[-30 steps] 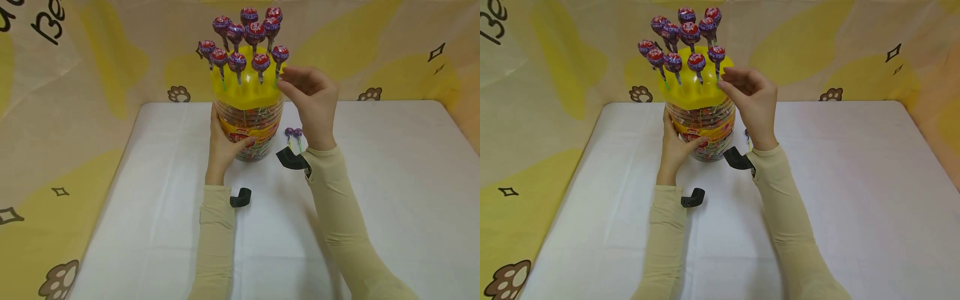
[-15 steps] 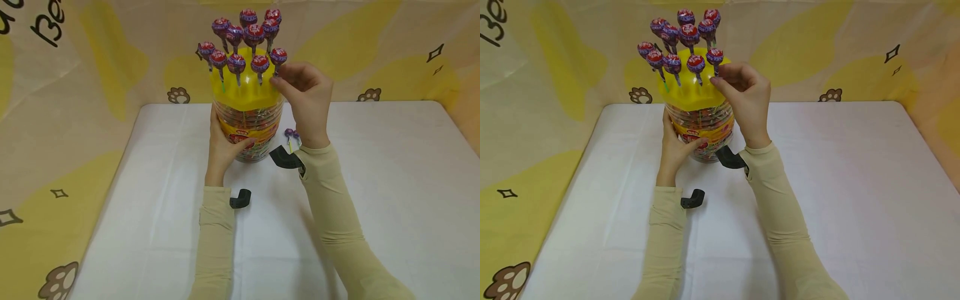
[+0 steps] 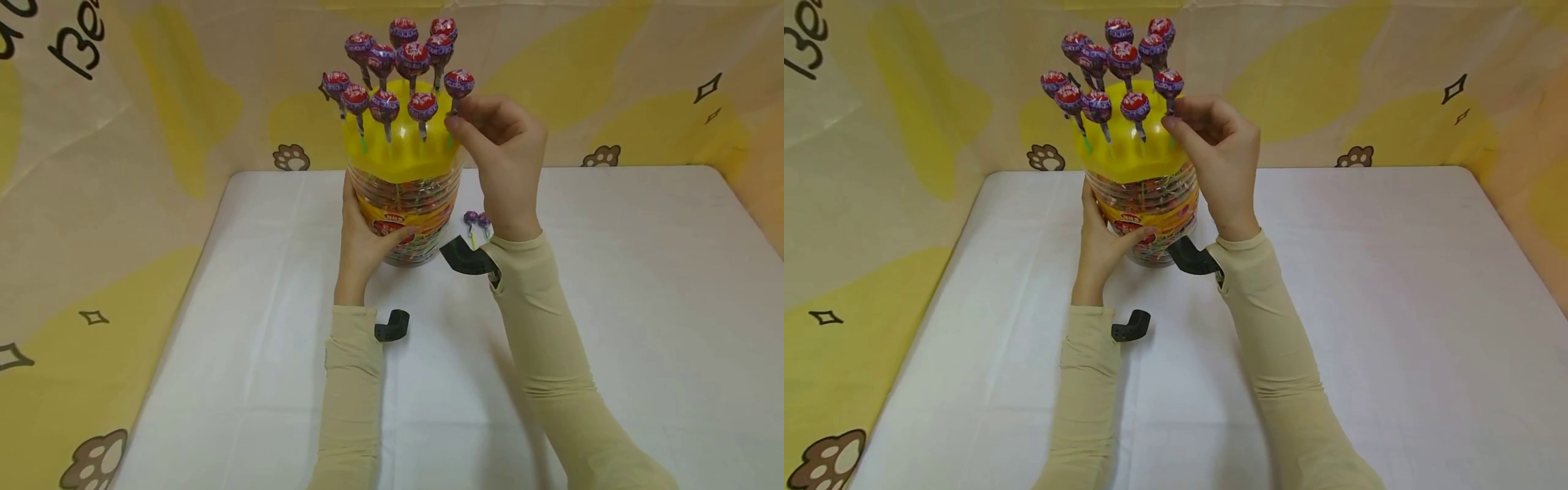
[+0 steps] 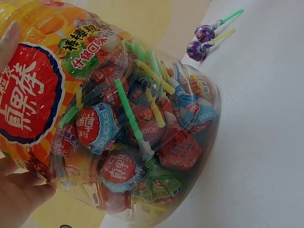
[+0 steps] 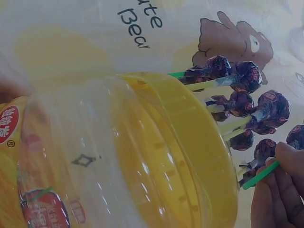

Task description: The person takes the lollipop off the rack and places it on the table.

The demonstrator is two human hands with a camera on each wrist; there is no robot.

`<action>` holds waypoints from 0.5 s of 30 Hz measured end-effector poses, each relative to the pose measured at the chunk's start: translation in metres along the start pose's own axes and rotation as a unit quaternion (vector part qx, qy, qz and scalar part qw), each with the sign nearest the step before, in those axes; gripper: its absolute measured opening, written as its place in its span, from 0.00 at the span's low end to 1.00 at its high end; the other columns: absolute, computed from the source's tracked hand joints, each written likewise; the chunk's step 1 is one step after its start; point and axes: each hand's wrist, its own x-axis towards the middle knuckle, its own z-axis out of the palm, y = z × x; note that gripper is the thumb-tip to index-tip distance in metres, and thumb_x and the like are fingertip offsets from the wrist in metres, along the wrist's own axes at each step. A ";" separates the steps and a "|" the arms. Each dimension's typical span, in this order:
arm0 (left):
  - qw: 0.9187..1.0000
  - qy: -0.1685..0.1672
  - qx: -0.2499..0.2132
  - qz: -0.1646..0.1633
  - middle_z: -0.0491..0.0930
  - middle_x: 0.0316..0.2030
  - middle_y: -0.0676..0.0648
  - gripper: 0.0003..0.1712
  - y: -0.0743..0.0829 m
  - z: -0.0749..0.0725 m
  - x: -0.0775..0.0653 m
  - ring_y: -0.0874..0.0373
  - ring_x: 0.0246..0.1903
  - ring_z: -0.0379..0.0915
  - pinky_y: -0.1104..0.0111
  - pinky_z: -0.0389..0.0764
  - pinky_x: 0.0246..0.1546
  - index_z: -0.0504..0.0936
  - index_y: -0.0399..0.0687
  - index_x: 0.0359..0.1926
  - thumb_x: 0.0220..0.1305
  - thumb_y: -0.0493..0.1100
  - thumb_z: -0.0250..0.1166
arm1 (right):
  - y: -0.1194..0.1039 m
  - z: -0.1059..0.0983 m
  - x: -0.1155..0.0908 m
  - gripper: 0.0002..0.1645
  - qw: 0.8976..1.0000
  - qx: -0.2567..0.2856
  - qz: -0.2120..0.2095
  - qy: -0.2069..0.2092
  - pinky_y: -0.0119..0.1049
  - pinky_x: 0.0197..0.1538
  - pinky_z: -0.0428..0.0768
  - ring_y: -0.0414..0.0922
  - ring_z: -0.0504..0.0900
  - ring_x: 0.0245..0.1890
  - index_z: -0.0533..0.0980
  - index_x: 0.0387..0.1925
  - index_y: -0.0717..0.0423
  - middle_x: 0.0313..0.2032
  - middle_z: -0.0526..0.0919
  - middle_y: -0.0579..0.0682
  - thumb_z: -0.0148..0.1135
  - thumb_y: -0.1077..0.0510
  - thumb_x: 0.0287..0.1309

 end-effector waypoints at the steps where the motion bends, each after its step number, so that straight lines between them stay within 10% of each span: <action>1: 1.000 0.001 0.000 0.001 0.49 0.70 0.50 0.65 0.000 0.000 0.000 0.59 0.67 0.49 0.62 0.52 0.69 0.35 0.60 0.74 0.49 0.51 0.74 | 0.000 -0.001 0.000 0.05 1.000 0.005 0.004 0.000 0.37 0.48 0.81 0.50 0.81 0.36 0.82 0.32 0.65 0.33 0.82 0.55 0.66 0.71 0.51; 15: 1.000 0.002 -0.007 0.011 0.48 0.71 0.51 0.67 -0.002 0.001 0.001 0.59 0.68 0.48 0.64 0.51 0.69 0.35 0.59 0.74 0.46 0.50 0.76 | 0.012 -0.032 -0.001 0.04 0.998 0.044 0.031 0.016 0.34 0.43 0.82 0.50 0.81 0.34 0.83 0.31 0.64 0.33 0.82 0.55 0.67 0.70 0.50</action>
